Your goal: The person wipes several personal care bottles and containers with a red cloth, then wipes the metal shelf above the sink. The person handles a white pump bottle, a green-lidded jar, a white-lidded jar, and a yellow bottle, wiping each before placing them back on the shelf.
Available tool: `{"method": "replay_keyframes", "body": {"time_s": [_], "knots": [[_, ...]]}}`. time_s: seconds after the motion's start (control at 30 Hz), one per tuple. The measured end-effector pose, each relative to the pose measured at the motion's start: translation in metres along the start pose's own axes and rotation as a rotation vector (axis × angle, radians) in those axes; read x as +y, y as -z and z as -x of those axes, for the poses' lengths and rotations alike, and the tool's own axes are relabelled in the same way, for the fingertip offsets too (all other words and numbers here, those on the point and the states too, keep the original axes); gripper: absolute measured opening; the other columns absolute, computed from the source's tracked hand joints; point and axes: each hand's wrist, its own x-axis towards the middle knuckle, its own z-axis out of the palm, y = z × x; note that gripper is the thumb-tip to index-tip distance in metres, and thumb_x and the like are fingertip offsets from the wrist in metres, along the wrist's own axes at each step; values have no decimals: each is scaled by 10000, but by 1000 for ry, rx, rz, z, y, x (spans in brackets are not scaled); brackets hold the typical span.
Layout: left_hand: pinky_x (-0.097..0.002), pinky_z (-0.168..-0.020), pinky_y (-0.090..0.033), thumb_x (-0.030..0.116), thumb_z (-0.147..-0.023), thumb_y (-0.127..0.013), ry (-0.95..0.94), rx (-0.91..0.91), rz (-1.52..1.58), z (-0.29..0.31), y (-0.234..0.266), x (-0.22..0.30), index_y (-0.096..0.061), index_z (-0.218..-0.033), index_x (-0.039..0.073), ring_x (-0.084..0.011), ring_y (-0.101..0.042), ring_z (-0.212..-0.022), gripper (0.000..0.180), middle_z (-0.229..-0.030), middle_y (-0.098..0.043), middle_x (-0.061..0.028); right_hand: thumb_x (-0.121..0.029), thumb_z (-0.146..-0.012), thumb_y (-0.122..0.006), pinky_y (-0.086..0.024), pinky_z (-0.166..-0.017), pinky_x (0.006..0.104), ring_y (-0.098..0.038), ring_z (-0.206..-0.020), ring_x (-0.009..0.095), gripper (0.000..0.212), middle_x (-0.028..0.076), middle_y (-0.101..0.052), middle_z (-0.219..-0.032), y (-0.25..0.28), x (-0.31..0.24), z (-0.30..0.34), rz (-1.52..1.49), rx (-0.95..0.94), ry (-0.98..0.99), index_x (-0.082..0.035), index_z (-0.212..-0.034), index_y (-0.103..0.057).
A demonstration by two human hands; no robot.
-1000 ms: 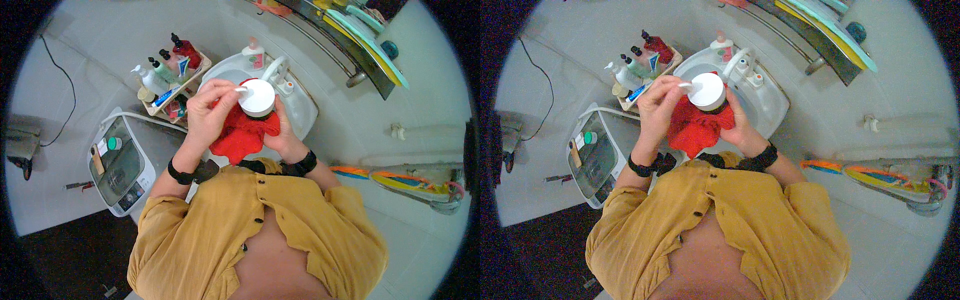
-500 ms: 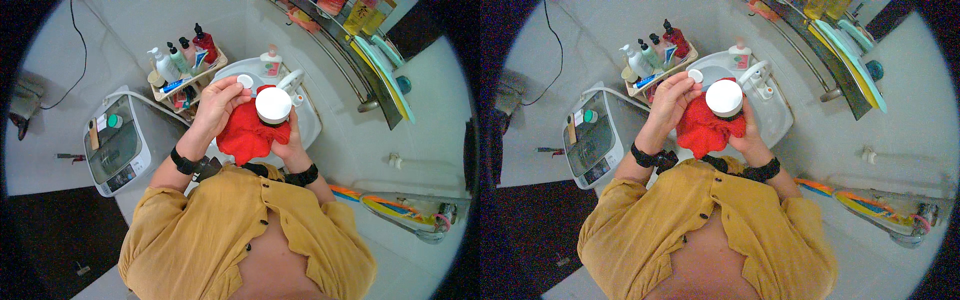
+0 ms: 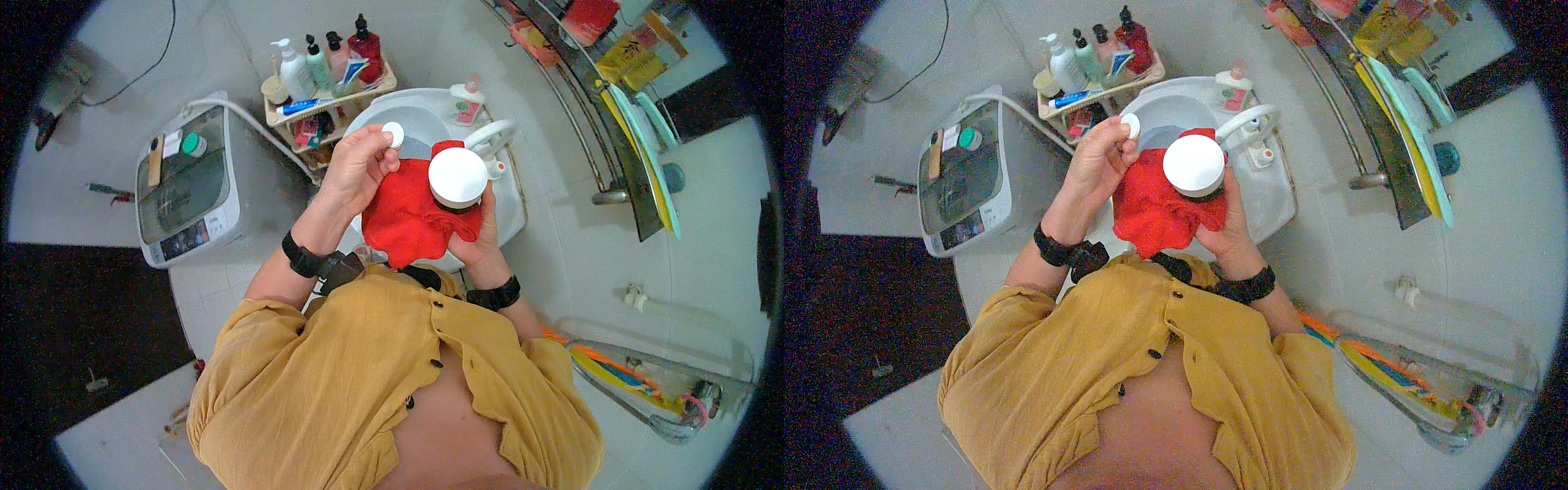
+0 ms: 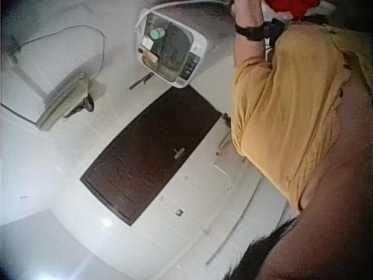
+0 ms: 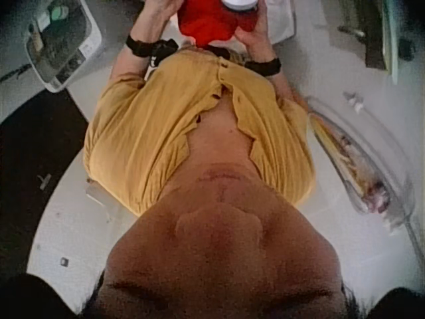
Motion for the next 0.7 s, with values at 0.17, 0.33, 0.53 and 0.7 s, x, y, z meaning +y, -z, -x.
{"method": "replay_keyframes", "body": {"time_s": [0.17, 0.33, 0.53, 0.7], "knots": [[-235, -645, -480, 65, -901, -590, -22, 11, 144, 30, 16, -6, -589, -1113, 2, -89, -536, -691, 221, -859, -602, -36, -594, -844, -612, -294, -1133, 516, -400, -1336, 316, 787, 119, -431, -1449, 3, 11, 4, 102, 14, -107, -124, -1433, -385], [-249, -665, -460, 40, -913, -516, -6, -254, 557, 61, 37, -5, -535, -1261, 4, -124, -510, -773, 350, -934, -587, -73, -558, -848, -632, -343, -1105, 516, -451, -1296, 315, 729, 112, -485, -1399, 0, 27, 12, 97, 64, -217, -125, -1399, -427], [-218, -621, -417, 103, -931, -543, -30, -59, 634, 93, 58, 9, -569, -1187, -3, -127, -452, -749, 279, -931, -547, -96, -552, -859, -624, -390, -1077, 502, -488, -1263, 307, 700, 107, -511, -1372, -9, 52, 19, 184, 28, -252, -120, -1380, -447], [-222, -588, -394, 90, -911, -577, -83, -57, 672, 135, 105, 24, -578, -1104, 16, -121, -442, -714, 206, -893, -540, -67, -623, -871, -550, -349, -1101, 484, -441, -1299, 296, 771, 105, -459, -1421, -29, 107, 17, 379, 38, -273, -123, -1433, -383]]}}
